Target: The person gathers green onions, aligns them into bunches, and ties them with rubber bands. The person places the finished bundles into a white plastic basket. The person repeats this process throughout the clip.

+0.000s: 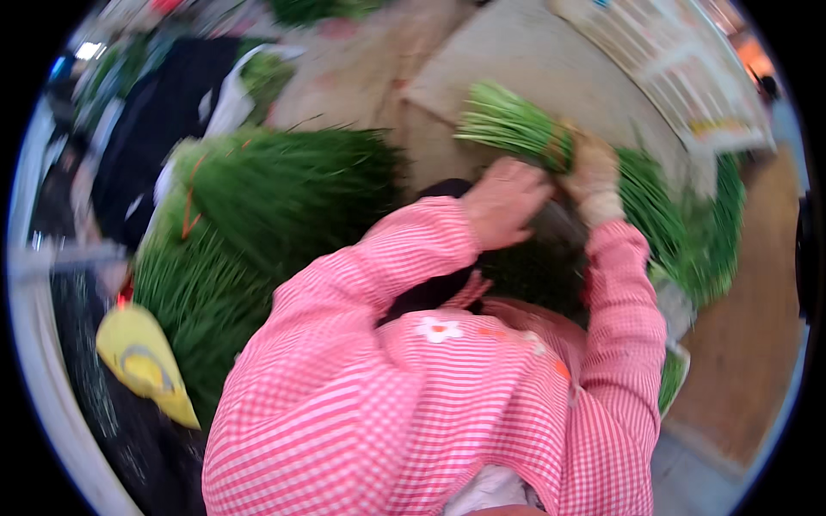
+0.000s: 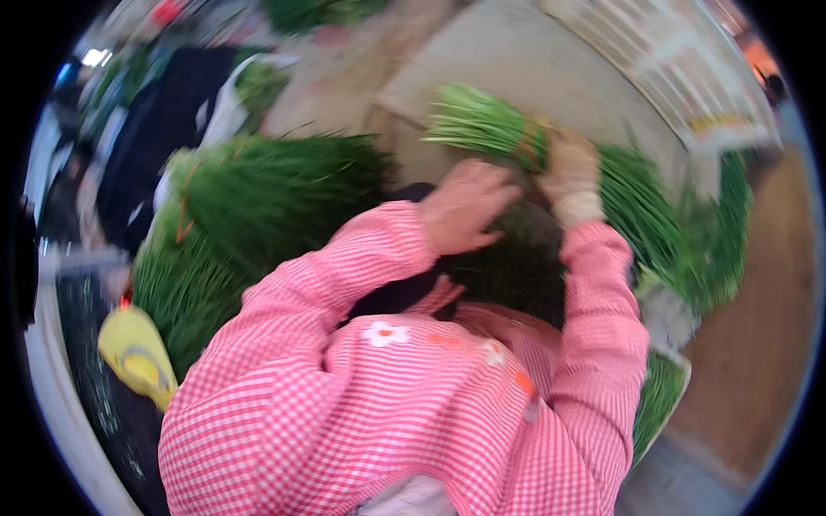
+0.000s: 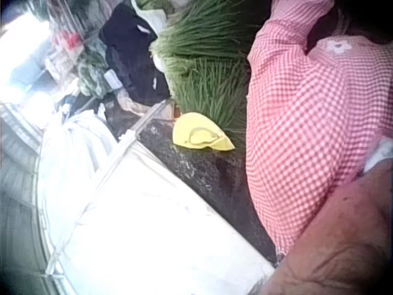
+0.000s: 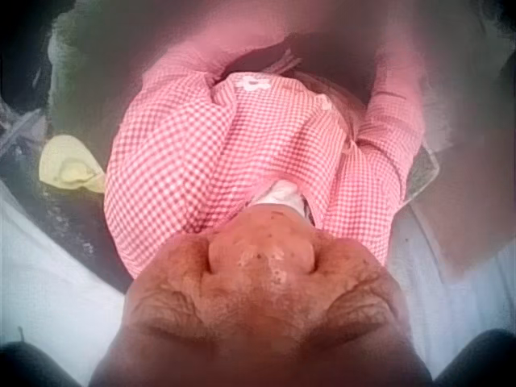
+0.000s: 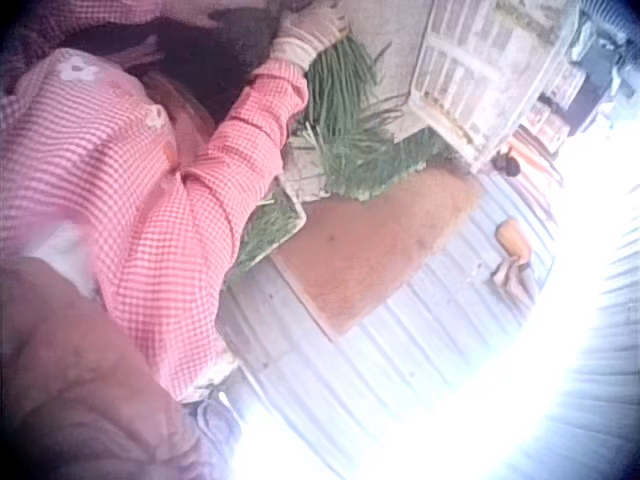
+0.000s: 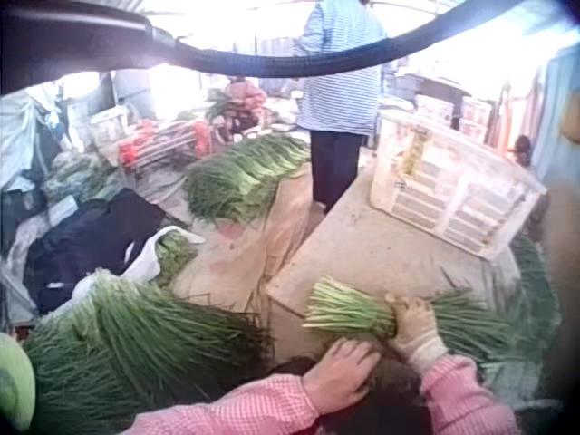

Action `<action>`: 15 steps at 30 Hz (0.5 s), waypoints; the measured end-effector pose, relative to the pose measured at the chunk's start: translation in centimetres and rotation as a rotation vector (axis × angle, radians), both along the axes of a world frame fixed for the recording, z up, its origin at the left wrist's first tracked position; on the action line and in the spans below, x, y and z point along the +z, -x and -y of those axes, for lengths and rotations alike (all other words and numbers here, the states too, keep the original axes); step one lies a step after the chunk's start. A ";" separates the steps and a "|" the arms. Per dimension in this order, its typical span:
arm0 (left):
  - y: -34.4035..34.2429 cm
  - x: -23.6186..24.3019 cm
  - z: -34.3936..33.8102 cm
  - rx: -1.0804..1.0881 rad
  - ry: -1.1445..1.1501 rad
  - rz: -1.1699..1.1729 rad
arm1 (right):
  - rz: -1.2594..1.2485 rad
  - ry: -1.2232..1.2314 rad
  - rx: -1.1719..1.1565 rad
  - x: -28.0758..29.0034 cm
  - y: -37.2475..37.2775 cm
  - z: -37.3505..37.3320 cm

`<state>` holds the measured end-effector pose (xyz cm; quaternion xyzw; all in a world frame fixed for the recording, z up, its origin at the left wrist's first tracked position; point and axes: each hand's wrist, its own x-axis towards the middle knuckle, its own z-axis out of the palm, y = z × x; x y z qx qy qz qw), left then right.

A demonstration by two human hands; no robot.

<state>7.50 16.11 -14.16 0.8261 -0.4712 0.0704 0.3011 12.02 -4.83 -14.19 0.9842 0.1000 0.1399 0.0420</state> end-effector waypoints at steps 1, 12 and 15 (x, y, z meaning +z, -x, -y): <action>-0.2 -0.4 0.1 0.008 -0.011 -0.014 | -0.006 -0.005 -0.013 0.2 0.1 -0.2; -1.5 -0.3 -2.9 0.428 0.944 -0.570 | -0.122 -0.892 0.035 13.3 6.7 -4.9; -1.4 0.2 -2.6 0.254 1.046 -0.633 | -0.297 -1.246 0.006 14.8 10.6 -7.6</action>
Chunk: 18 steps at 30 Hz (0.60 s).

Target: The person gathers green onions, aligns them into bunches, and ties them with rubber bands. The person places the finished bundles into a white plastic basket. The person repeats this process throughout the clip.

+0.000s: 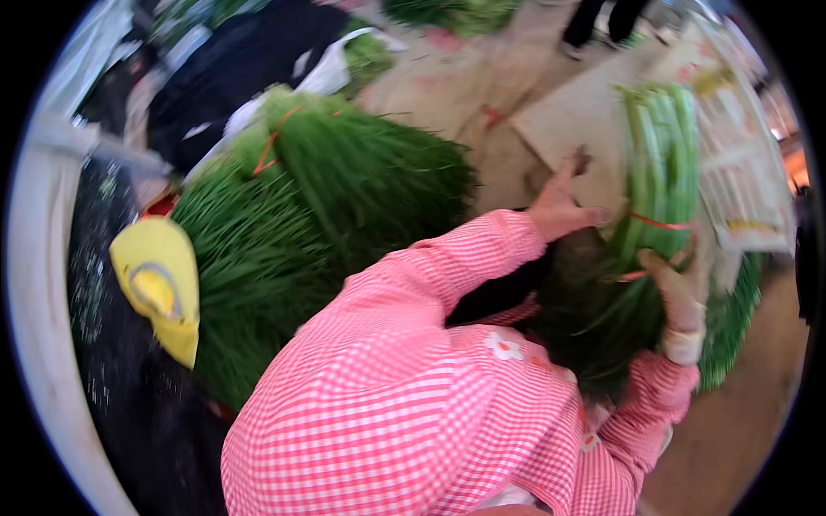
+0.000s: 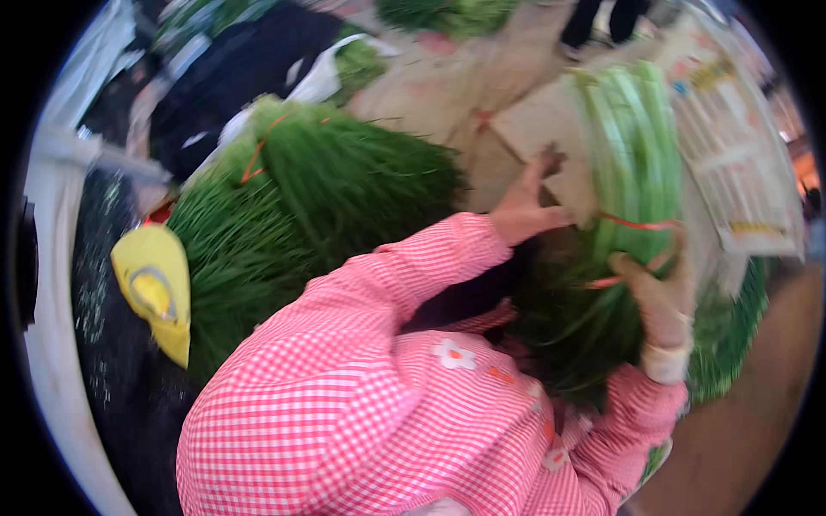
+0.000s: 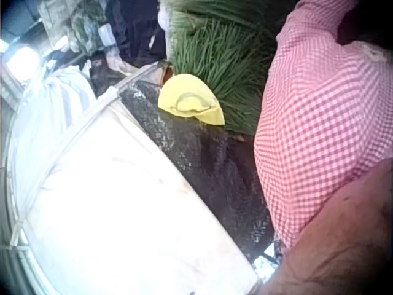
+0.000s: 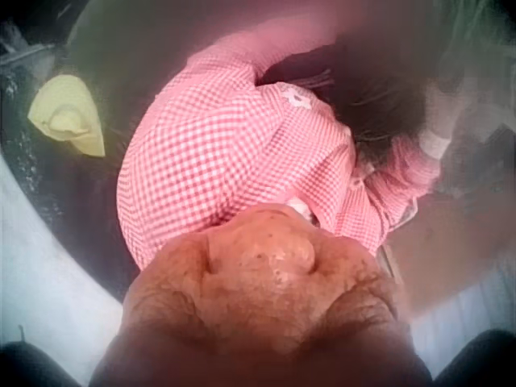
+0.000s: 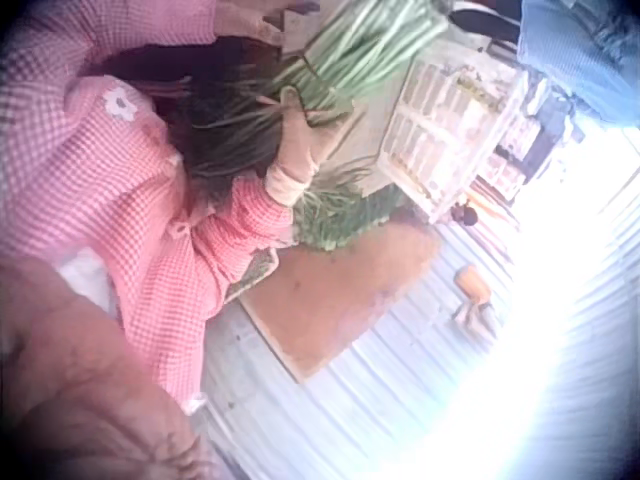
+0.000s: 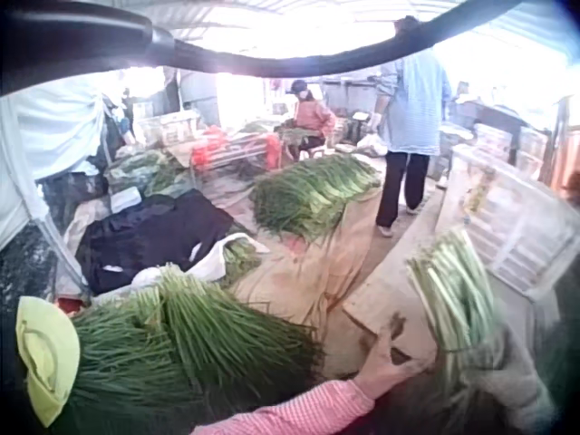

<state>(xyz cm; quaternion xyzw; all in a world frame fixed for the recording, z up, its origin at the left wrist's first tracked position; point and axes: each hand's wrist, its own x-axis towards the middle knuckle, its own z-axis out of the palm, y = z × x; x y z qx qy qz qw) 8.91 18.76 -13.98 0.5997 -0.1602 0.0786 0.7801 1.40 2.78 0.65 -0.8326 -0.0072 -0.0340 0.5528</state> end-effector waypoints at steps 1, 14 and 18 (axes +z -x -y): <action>0.6 0.3 0.1 -0.090 0.063 0.003 | -0.157 -0.231 0.049 -0.2 0.8 -0.8; 6.5 0.0 2.0 -0.580 0.319 -0.179 | -0.141 -0.126 0.142 -8.8 5.8 2.3; 7.1 -1.8 2.0 -0.483 0.242 -0.139 | 0.145 0.050 0.025 -5.5 5.2 0.0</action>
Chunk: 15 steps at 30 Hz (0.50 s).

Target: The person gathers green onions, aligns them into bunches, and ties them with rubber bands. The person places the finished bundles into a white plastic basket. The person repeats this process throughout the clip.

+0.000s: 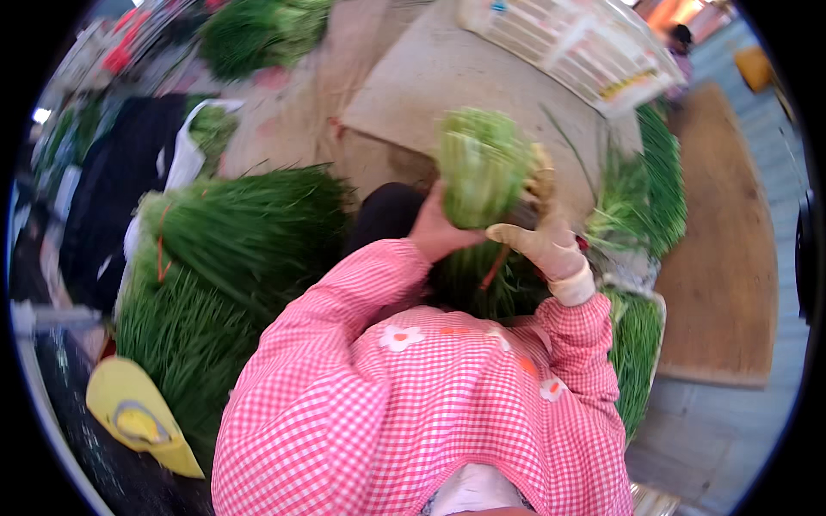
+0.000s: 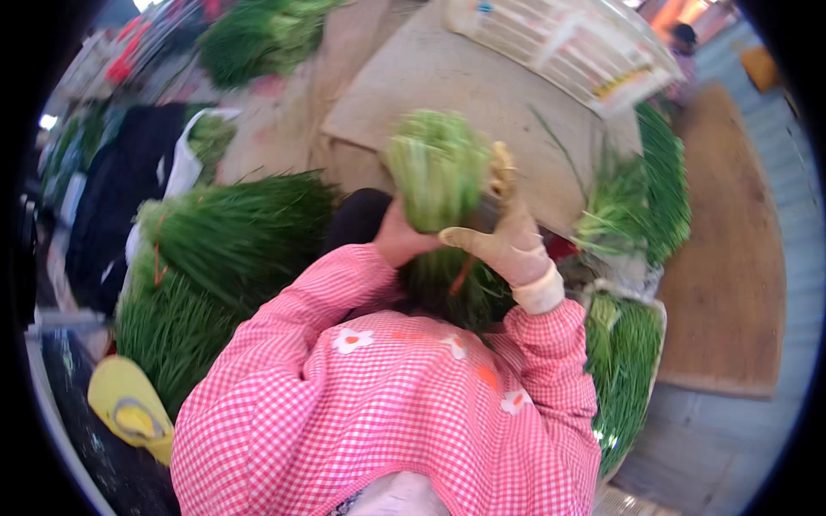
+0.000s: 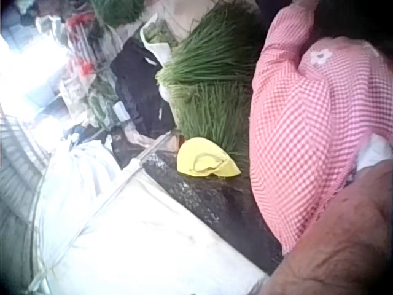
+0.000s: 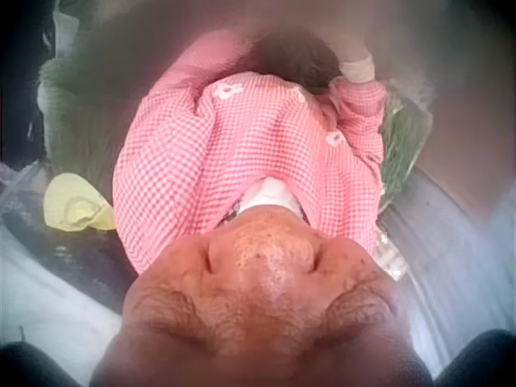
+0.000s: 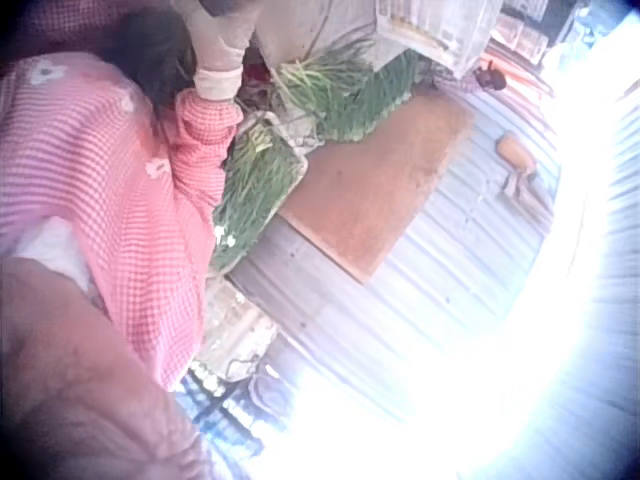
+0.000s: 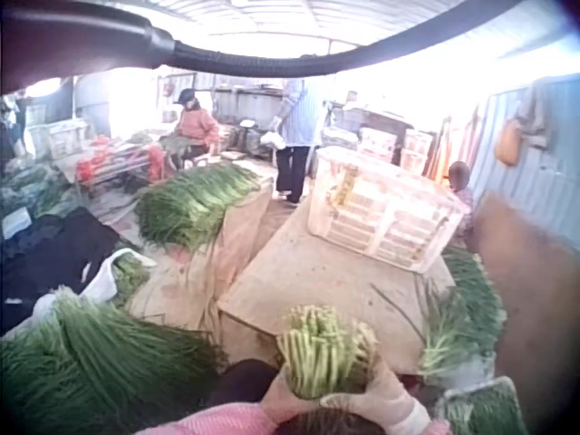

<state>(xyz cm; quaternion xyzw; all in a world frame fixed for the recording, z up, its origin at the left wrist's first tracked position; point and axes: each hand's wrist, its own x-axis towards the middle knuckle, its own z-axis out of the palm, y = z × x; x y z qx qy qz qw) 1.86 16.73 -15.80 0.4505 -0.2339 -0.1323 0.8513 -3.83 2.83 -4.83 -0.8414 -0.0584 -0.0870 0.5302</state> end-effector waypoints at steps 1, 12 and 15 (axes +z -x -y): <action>0.3 0.6 -0.2 -0.027 -0.079 0.115 | 0.041 -0.127 0.040 -0.2 -0.1 -1.0; 1.0 3.0 -0.2 0.039 0.244 -0.018 | -0.232 -0.310 0.299 -4.4 0.0 2.5; -1.0 4.8 -2.3 -0.010 0.367 -0.023 | -0.540 -0.384 0.230 -5.0 0.6 1.7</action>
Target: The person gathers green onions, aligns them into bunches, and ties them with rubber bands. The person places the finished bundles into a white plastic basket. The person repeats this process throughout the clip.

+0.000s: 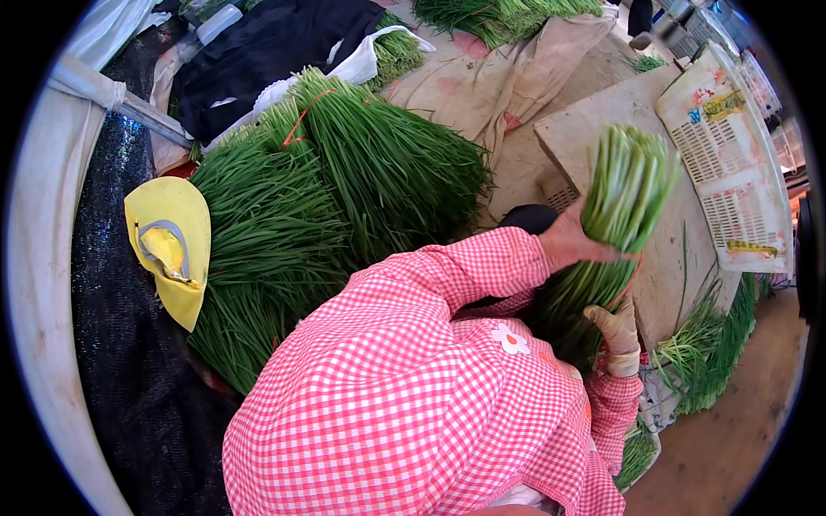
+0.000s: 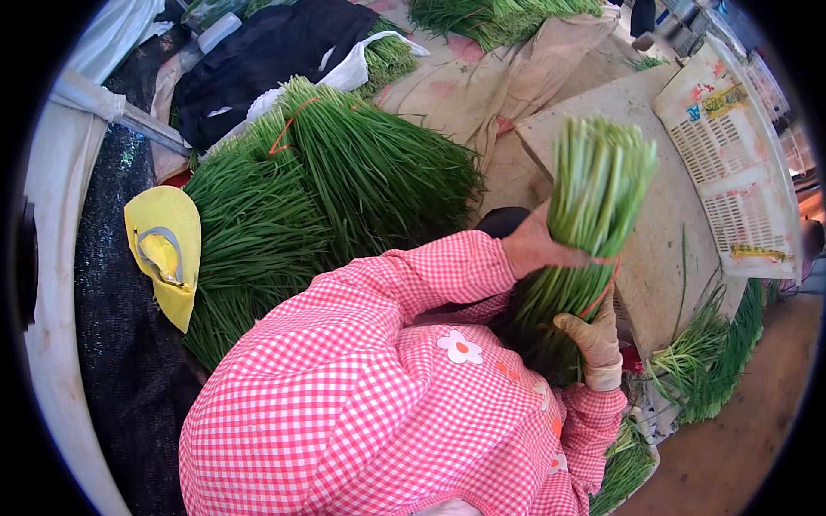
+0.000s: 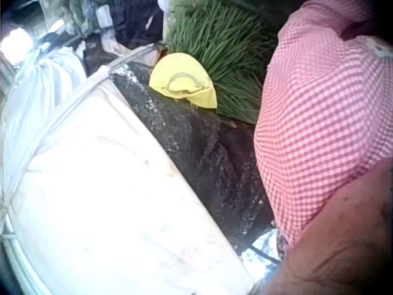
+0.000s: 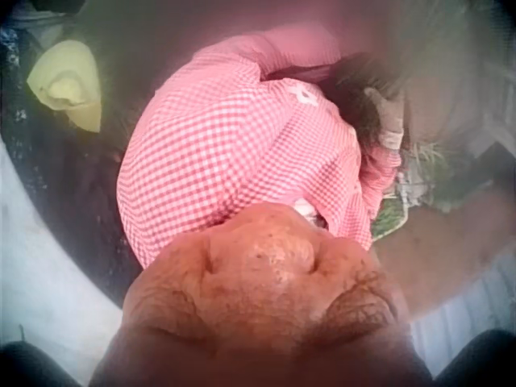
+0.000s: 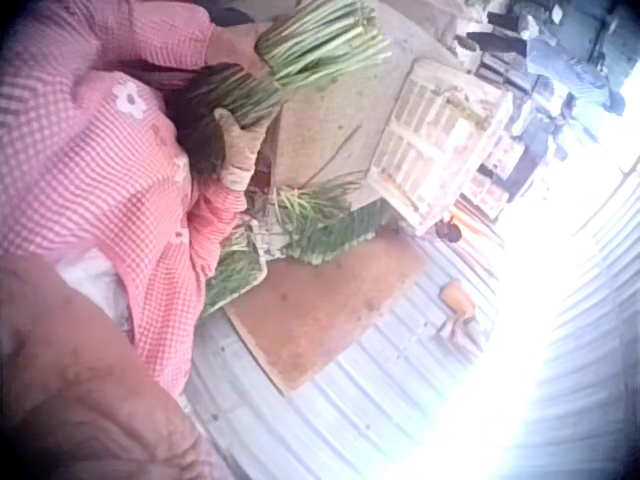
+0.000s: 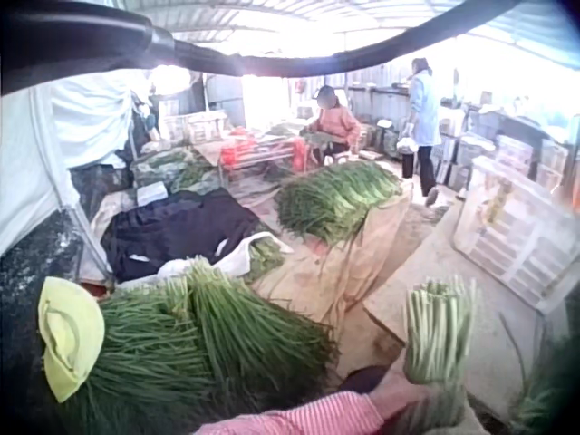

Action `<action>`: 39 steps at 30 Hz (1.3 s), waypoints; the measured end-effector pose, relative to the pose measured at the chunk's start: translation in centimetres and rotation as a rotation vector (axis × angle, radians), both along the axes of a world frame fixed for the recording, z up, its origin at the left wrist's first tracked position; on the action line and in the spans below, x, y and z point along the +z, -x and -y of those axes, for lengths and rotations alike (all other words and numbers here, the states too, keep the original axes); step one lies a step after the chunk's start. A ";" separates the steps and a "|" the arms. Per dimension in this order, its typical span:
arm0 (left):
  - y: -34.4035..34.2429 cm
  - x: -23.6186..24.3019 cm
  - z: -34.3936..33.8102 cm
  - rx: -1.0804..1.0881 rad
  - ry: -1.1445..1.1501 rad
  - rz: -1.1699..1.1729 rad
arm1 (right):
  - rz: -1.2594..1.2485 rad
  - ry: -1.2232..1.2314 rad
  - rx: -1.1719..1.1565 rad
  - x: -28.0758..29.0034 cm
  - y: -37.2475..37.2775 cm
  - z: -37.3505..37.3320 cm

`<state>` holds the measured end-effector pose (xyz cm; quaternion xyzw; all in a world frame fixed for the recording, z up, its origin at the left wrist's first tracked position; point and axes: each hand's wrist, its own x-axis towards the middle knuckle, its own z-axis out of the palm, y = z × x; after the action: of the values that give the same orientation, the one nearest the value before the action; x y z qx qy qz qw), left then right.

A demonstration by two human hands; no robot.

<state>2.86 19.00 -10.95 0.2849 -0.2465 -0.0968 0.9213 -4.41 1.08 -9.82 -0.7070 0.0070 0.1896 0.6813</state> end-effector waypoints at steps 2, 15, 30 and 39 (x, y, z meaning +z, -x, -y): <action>-0.7 0.5 -0.9 0.090 -0.069 -0.014 | 0.041 -0.068 -0.097 0.1 -0.4 -1.5; 1.3 0.6 -2.1 0.204 -0.099 0.007 | 0.408 0.081 -0.124 8.0 -5.4 -7.5; 2.7 1.2 -19.8 0.686 -0.065 -0.350 | 0.045 0.169 0.511 -1.4 -0.9 -9.0; 6.5 -0.2 -27.4 0.809 -0.067 -0.439 | 0.011 0.062 0.327 -1.8 -3.4 -5.2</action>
<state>-3.66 46.43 -11.15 0.3606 0.0886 0.2044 0.9057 -0.99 6.25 -11.59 -0.7204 -0.1060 0.2941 0.6191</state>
